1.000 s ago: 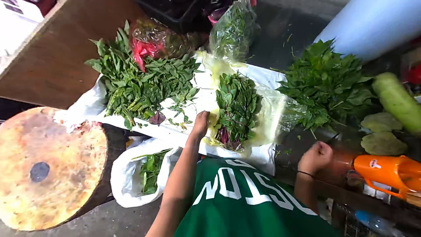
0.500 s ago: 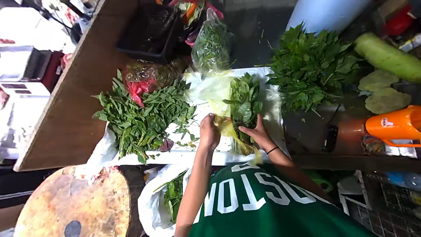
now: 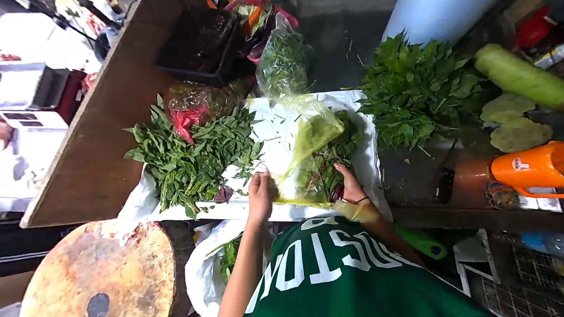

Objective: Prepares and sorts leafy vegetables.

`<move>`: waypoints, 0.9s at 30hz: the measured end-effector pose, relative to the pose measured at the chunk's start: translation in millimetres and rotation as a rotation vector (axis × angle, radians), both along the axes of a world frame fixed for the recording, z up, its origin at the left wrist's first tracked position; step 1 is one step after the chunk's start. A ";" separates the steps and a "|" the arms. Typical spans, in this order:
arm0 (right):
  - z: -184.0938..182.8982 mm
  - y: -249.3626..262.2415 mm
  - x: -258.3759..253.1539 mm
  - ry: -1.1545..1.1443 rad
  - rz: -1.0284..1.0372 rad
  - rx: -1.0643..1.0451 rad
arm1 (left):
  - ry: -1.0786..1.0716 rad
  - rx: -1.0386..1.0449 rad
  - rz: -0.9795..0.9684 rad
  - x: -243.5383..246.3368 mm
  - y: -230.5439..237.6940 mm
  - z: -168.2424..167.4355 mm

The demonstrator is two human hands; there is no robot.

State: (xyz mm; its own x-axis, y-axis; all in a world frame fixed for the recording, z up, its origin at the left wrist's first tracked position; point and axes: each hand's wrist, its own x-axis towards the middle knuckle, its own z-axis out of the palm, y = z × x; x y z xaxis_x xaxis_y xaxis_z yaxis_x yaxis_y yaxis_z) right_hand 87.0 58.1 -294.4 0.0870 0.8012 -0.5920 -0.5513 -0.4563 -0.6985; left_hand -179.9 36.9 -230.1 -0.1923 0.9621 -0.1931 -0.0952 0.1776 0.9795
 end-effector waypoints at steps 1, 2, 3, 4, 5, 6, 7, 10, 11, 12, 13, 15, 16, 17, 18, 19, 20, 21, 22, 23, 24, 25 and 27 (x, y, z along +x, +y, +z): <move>4.9 2.2 -0.1 -0.003 -0.009 0.007 | 0.119 -0.049 0.066 -17.7 -5.4 -19.6; 7.2 5.6 1.4 -0.016 -0.015 0.029 | 0.214 -0.089 0.115 -35.6 -11.8 -36.3; 7.0 8.7 4.2 -0.033 -0.018 0.051 | 0.282 -0.116 0.153 -53.1 -19.9 -49.8; 6.3 10.2 8.3 -0.050 -0.014 0.073 | 0.341 -0.129 0.167 -70.4 -29.9 -58.8; 4.6 10.5 14.0 -0.065 -0.001 0.099 | 0.408 -0.141 0.138 -87.5 -41.5 -62.3; 1.3 10.3 20.6 -0.077 0.017 0.120 | 0.505 -0.177 0.079 -103.3 -53.6 -61.8; -4.0 10.7 27.8 -0.093 0.046 0.131 | 0.621 -0.237 0.013 -115.8 -64.7 -60.2; -27.8 14.6 51.7 -0.262 0.188 0.116 | 0.712 -0.433 -0.279 -129.4 -100.2 -69.5; -35.9 16.8 58.8 -0.387 0.263 0.123 | 0.703 -0.471 -0.412 -124.7 -111.0 -74.6; -41.2 18.4 66.8 -0.555 0.376 0.137 | 0.698 -0.481 -0.502 -112.8 -122.6 -79.9; -44.2 19.0 75.8 -0.761 0.482 0.150 | 0.666 -0.478 -0.528 -94.3 -137.0 -83.8; -34.7 15.1 93.1 -1.128 0.580 0.150 | 0.527 -0.436 -0.472 -50.7 -171.0 -86.2; -20.5 11.6 98.9 -1.229 0.580 0.156 | 0.453 -0.361 -0.393 -30.0 -187.9 -89.6; -4.0 6.8 101.6 -1.296 0.554 0.187 | 0.381 -0.269 -0.306 -11.7 -203.0 -94.4; 13.2 1.0 100.1 -1.332 0.514 0.251 | 0.306 -0.194 -0.184 3.5 -215.8 -98.7; 29.2 -4.8 91.8 -1.328 0.471 0.357 | 0.253 -0.156 -0.032 14.9 -224.3 -98.4; 43.2 -10.1 76.5 -1.279 0.469 0.486 | 0.214 -0.140 0.123 21.4 -226.9 -91.8; 52.8 -15.9 57.7 -1.190 0.537 0.620 | 0.188 -0.155 0.235 24.3 -226.0 -78.6; 58.2 -23.5 37.9 -1.064 0.695 0.708 | 0.151 -0.190 0.260 23.4 -225.4 -61.3; 58.7 -31.7 17.6 -0.932 0.904 0.732 | 0.090 -0.238 0.261 21.8 -223.9 -44.5; 54.3 -41.1 -1.6 -0.804 1.112 0.709 | 0.014 -0.281 0.271 21.3 -222.4 -31.7; 45.5 -51.6 -18.3 -0.677 1.284 0.675 | -0.064 -0.298 0.280 21.7 -221.6 -23.0; 27.0 -72.0 -43.7 -0.366 1.455 0.616 | -0.102 -0.233 0.287 22.7 -218.8 -8.7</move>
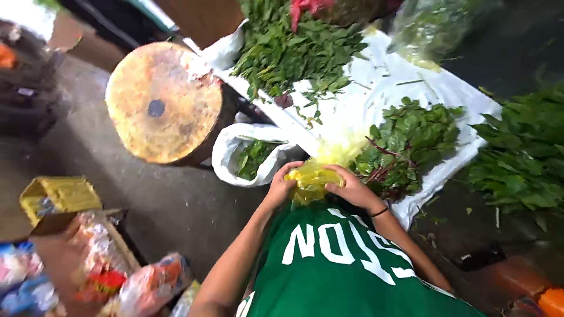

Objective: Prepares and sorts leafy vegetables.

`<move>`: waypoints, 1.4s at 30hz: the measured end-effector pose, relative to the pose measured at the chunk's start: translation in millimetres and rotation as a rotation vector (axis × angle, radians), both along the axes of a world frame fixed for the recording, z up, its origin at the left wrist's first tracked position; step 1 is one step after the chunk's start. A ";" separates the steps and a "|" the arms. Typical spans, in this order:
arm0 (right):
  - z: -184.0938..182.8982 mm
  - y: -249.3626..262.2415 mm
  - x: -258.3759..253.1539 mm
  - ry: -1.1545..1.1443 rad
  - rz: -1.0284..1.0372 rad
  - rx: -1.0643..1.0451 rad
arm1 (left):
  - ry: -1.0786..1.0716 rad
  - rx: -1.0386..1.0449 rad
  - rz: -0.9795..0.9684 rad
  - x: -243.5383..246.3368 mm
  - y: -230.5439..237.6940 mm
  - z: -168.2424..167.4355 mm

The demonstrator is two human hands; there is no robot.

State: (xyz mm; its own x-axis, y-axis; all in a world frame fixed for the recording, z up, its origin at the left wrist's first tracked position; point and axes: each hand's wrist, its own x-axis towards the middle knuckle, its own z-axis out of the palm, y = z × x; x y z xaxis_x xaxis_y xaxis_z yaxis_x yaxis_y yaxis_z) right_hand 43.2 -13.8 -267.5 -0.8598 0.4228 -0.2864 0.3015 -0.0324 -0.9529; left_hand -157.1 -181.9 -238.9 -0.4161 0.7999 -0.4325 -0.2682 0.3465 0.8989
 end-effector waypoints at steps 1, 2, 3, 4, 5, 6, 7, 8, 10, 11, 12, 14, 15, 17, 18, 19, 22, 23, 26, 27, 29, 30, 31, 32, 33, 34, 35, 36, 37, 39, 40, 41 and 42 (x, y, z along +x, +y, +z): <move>-6.7 -11.2 -10.0 0.099 0.001 -0.140 | 0.076 0.030 -0.010 -0.4 0.7 5.8; -10.0 -22.5 -19.2 0.194 -0.026 -0.263 | 0.172 0.045 -0.039 -2.1 -0.5 7.8; -9.7 -32.8 -28.0 0.264 -0.053 -0.345 | 0.247 0.044 -0.092 -5.5 -4.2 5.7; -6.2 -40.8 -36.6 0.297 -0.065 -0.381 | 0.265 0.035 -0.143 -7.8 -9.8 2.0; -2.9 -45.8 -45.0 0.306 -0.060 -0.367 | 0.220 0.029 -0.166 -7.2 -16.8 -1.2; -1.4 -47.6 -53.6 0.294 -0.047 -0.307 | 0.125 0.032 -0.155 -4.4 -22.4 -2.6; -1.8 -46.5 -61.8 0.261 -0.035 -0.225 | 0.014 0.037 -0.142 -3.2 -26.4 -1.3; -4.4 -43.5 -68.1 0.211 -0.026 -0.166 | -0.068 0.036 -0.118 -5.1 -29.1 -1.7; -12.3 -35.4 -79.7 0.120 -0.037 -0.139 | 0.004 -0.032 -0.048 -23.3 -31.7 -7.6; -15.5 -31.8 -87.3 0.066 -0.050 -0.141 | 0.118 -0.077 -0.020 -40.1 -33.5 -10.5; -17.9 -29.8 -95.8 -0.001 -0.062 -0.148 | 0.258 -0.117 -0.014 -59.9 -36.9 -10.9; -22.6 -30.0 -118.4 -0.126 -0.067 -0.187 | 0.540 -0.175 -0.013 -103.7 -43.7 -10.3; -25.6 -30.8 -133.3 -0.180 -0.036 -0.189 | 0.651 -0.190 0.000 -123.8 -45.2 -11.2; -38.1 -32.1 -174.3 -0.254 0.075 -0.127 | 0.826 -0.253 0.026 -157.2 -41.6 -17.9; -48.6 -37.0 -197.3 -0.277 0.118 -0.072 | 0.890 -0.325 -0.002 -170.6 -38.7 -24.7; -61.7 -43.2 -217.2 -0.306 0.140 -0.005 | 0.945 -0.411 -0.083 -181.2 -34.0 -36.6; -93.8 -56.0 -238.8 -0.490 0.212 0.172 | 0.928 -0.611 -0.502 -183.4 -13.9 -90.4; -92.2 -58.5 -237.2 -0.539 0.240 0.185 | 0.884 -0.672 -0.669 -182.8 -6.9 -107.8; -54.6 -46.5 -211.1 -0.470 0.284 0.155 | 0.923 -0.812 -1.047 -189.8 16.2 -163.7; -45.6 -47.7 -192.3 -0.440 0.241 0.127 | 0.995 -0.841 -1.121 -189.3 12.9 -183.3; -31.3 -55.5 -150.9 -0.413 0.066 0.009 | 1.137 -0.857 -1.184 -198.1 -4.2 -219.5; -23.3 -59.2 -130.4 -0.409 -0.050 -0.074 | 1.177 -0.855 -1.174 -206.9 -9.1 -233.8; -15.6 -61.9 -108.7 -0.406 -0.167 -0.146 | 1.195 -0.847 -1.151 -214.1 -9.0 -243.5; -8.2 -65.2 -85.3 -0.395 -0.281 -0.210 | 1.182 -0.835 -1.122 -218.4 -6.0 -248.2; -4.5 -70.8 -60.5 -0.378 -0.395 -0.254 | 1.143 -0.818 -1.099 -221.6 -2.7 -249.1; -2.7 -77.8 -35.3 -0.360 -0.520 -0.276 | 1.063 -0.794 -1.077 -224.6 0.9 -246.5; -4.1 -85.4 -10.4 -0.345 -0.656 -0.273 | 0.932 -0.759 -1.049 -228.6 3.4 -241.5; -7.5 -92.3 13.5 -0.343 -0.793 -0.248 | 0.769 -0.714 -1.011 -233.7 3.7 -235.7; -11.7 -97.9 36.1 -0.351 -0.928 -0.204 | 0.579 -0.652 -0.960 -239.9 -0.6 -231.5; -16.1 -103.6 75.8 -0.391 -1.163 -0.128 | 0.231 -0.544 -0.788 -253.6 -18.8 -227.4; -16.3 -105.1 95.9 -0.410 -1.245 -0.099 | 0.150 -0.502 -0.696 -260.1 -28.8 -224.5; -15.2 -105.8 118.2 -0.427 -1.305 -0.067 | 0.129 -0.463 -0.620 -267.3 -35.7 -221.2; -12.1 -104.4 144.1 -0.436 -1.356 -0.025 | 0.158 -0.431 -0.572 -274.5 -38.2 -218.0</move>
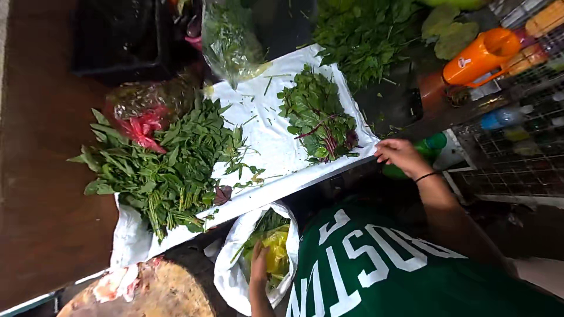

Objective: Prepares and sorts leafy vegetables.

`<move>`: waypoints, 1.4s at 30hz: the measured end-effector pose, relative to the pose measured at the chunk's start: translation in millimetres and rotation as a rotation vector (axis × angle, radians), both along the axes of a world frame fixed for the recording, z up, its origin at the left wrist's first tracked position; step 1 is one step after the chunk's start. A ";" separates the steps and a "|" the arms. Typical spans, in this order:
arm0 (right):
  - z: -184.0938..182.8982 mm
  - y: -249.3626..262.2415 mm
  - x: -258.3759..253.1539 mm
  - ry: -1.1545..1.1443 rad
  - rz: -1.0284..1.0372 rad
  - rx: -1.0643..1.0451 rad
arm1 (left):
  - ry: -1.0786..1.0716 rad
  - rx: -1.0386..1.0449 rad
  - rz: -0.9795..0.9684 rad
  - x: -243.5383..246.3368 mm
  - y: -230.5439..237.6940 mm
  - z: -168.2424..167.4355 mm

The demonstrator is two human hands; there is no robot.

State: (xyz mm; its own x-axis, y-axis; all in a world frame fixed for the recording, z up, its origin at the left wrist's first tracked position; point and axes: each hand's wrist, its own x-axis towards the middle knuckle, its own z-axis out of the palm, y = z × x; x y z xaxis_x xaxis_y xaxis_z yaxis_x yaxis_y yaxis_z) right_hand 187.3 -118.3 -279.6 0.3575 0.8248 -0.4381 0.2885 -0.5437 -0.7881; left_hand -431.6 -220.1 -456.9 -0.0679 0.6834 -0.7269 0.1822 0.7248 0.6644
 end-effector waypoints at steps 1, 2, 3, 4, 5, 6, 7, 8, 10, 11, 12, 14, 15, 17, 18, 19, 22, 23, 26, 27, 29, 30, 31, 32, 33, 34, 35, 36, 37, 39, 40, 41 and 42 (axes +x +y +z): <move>5.9 3.8 26.1 -0.037 -0.056 0.043 | 0.042 0.033 -0.015 -8.4 -0.3 5.5; 17.3 10.6 45.8 -0.071 -0.146 0.092 | 0.079 0.043 -0.066 -16.6 -0.7 15.4; 33.4 19.7 61.0 -0.101 -0.248 0.124 | 0.110 0.038 -0.129 -22.4 -1.3 28.4; 45.2 29.9 77.2 -0.141 -0.328 0.149 | 0.145 0.021 -0.187 -25.4 -1.8 43.1; 51.8 40.8 93.3 -0.186 -0.379 0.162 | 0.190 0.000 -0.245 -26.9 -0.6 57.9; 52.2 53.1 109.4 -0.236 -0.411 0.173 | 0.243 -0.011 -0.309 -26.8 3.8 71.6; 49.8 65.1 123.7 -0.276 -0.423 0.157 | 0.309 -0.011 -0.376 -25.2 12.5 82.1; 45.5 75.7 135.7 -0.305 -0.419 0.111 | 0.388 -0.004 -0.433 -18.7 25.3 91.6; 24.1 93.1 158.3 -0.368 -0.367 -0.020 | 0.522 0.096 -0.488 26.8 63.6 121.4; 10.9 99.5 166.3 -0.399 -0.346 -0.086 | 0.549 0.182 -0.494 66.8 89.4 145.1; -1.1 102.4 171.3 -0.433 -0.322 -0.139 | 0.549 0.283 -0.488 113.6 116.5 170.4; -37.7 101.6 189.3 -0.470 -0.296 -0.179 | 0.490 0.490 -0.503 202.8 168.1 201.8; -62.9 100.3 206.5 -0.506 -0.283 -0.174 | 0.478 0.575 -0.533 241.3 192.2 203.2; -96.3 99.9 239.0 -0.566 -0.269 -0.198 | 0.525 0.714 -0.619 309.3 231.4 191.4; -104.5 100.3 249.1 -0.564 -0.257 -0.200 | 0.577 0.730 -0.661 335.7 244.8 184.1; -107.5 100.6 252.6 -0.526 -0.248 -0.193 | 0.638 0.708 -0.694 355.3 253.4 179.2; -95.4 104.0 253.5 -0.152 -0.382 -0.180 | 0.748 0.588 -0.690 382.1 264.5 168.4; -89.4 102.3 252.3 0.015 -0.453 -0.166 | 0.746 0.559 -0.668 383.7 264.5 167.4; -65.1 76.8 226.6 0.416 -0.533 0.058 | 0.731 0.528 -0.633 384.8 257.6 168.3; -59.2 63.5 213.2 0.526 -0.464 0.166 | 0.745 0.553 -0.613 387.6 255.7 167.5; -43.8 42.3 181.5 0.628 -0.245 0.313 | 0.774 0.647 -0.575 396.7 257.9 164.4; -36.0 37.7 162.5 0.602 -0.143 0.334 | 0.780 0.692 -0.570 402.2 261.2 162.5; -29.5 37.1 141.7 0.568 -0.086 0.329 | 0.789 0.730 -0.569 408.0 264.6 160.2; -25.2 39.0 120.3 0.548 -0.059 0.308 | 0.798 0.753 -0.568 413.9 267.8 158.3; -21.5 42.6 98.9 0.522 -0.052 0.269 | 0.810 0.751 -0.567 419.3 270.7 156.7; -18.4 47.5 80.4 0.479 -0.030 0.217 | 0.820 0.734 -0.566 424.2 274.1 155.8; -16.9 52.5 66.1 0.419 0.026 0.162 | 0.831 0.714 -0.565 428.0 278.0 154.8; -15.9 56.4 55.5 0.365 0.110 0.109 | 0.838 0.697 -0.568 430.5 281.6 154.1; -15.6 58.7 47.4 0.322 0.202 0.067 | 0.844 0.680 -0.575 431.3 284.9 153.6; -16.3 58.2 36.6 0.234 0.368 0.000 | 0.835 0.668 -0.621 428.5 290.4 155.1; -15.7 56.7 33.2 0.192 0.421 -0.039 | 0.814 0.678 -0.656 426.3 293.5 156.9; -15.1 54.3 30.9 0.164 0.454 -0.080 | 0.792 0.690 -0.697 424.4 297.0 158.2; -15.9 50.9 29.0 0.144 0.462 -0.110 | 0.783 0.698 -0.736 423.3 299.8 159.4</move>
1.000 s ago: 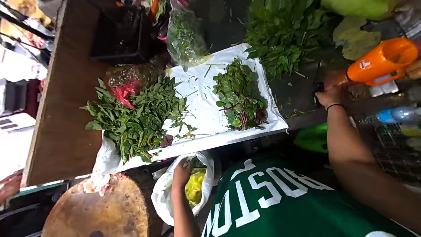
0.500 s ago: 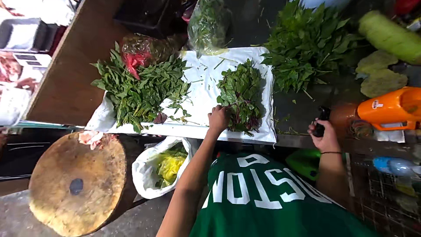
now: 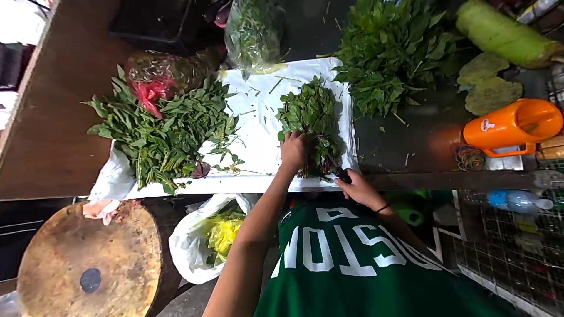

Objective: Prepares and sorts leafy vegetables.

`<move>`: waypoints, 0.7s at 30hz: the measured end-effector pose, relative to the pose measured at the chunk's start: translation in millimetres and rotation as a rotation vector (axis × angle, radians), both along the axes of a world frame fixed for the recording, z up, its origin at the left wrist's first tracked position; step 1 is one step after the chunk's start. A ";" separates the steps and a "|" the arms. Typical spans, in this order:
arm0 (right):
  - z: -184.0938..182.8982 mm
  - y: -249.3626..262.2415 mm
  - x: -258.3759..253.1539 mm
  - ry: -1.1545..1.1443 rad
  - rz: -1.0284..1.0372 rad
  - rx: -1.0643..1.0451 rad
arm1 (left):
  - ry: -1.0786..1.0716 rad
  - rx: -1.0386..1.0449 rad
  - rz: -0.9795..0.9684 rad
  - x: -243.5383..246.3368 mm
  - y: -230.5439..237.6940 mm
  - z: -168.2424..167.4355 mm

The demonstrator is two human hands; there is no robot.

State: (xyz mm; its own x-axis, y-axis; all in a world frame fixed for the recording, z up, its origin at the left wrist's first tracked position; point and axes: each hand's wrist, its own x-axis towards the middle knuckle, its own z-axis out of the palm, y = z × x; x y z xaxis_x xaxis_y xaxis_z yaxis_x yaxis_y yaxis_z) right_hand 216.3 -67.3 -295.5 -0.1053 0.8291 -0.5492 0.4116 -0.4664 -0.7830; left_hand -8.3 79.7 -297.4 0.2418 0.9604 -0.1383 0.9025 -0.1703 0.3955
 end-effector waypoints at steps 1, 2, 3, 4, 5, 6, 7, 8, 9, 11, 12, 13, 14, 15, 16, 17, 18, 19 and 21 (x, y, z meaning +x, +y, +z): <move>-1.3 -3.5 -1.5 -0.028 -0.002 -0.018 | 0.010 0.001 -0.027 -0.3 2.3 0.7; -2.6 -6.0 -2.4 -0.058 -0.009 -0.025 | 0.023 0.011 -0.046 -0.3 4.4 0.7; -3.8 -6.8 -3.3 -0.093 -0.019 -0.023 | 0.037 0.028 -0.059 -0.1 7.4 0.7; -4.5 -6.5 -4.8 -0.129 -0.027 -0.009 | 0.048 0.040 -0.072 0.0 10.8 0.8; -5.4 -6.5 -6.7 -0.166 -0.031 0.011 | 0.052 0.045 -0.089 -0.6 13.4 0.3; -7.4 -6.7 -8.8 -0.205 -0.036 0.035 | 0.054 0.045 -0.109 -1.4 15.7 -0.4; -9.4 -6.0 -10.2 -0.243 -0.037 0.055 | 0.063 0.041 -0.133 -1.8 18.3 0.6; -11.3 -5.7 -11.2 -0.287 -0.037 0.066 | 0.082 0.028 -0.158 -2.1 20.6 2.6; -11.6 -5.7 -12.8 -0.326 -0.040 0.068 | 0.103 0.008 -0.184 -2.7 22.8 5.8; -8.4 -6.6 -17.8 -0.393 -0.054 0.059 | 0.139 -0.031 -0.226 -4.1 26.5 11.4; -7.5 -7.8 -20.4 -0.427 -0.057 0.061 | 0.149 -0.039 -0.240 -4.6 27.0 10.9; -7.2 -8.9 -23.3 -0.460 -0.059 0.060 | 0.161 -0.042 -0.252 -4.7 26.9 9.1; -7.1 -9.3 -26.3 -0.485 -0.061 0.055 | 0.174 -0.047 -0.258 -4.3 27.3 7.2; -8.1 -9.2 -29.0 -0.505 -0.069 0.053 | 0.184 -0.056 -0.259 -3.6 28.0 5.9; -10.1 -9.1 -31.3 -0.518 -0.079 0.051 | 0.186 -0.072 -0.257 -2.3 28.3 6.4; -12.2 -9.0 -33.6 -0.524 -0.091 0.050 | 0.188 -0.092 -0.254 -1.2 29.1 7.9; -14.1 -9.1 -35.9 -0.529 -0.105 0.056 | 0.187 -0.115 -0.260 -0.9 30.3 9.2; -16.0 -10.0 -37.8 -0.533 -0.119 0.067 | 0.185 -0.142 -0.272 -1.1 31.9 9.9; -19.9 -14.6 -40.1 -0.548 -0.148 0.100 | 0.182 -0.191 -0.295 -2.1 34.9 10.4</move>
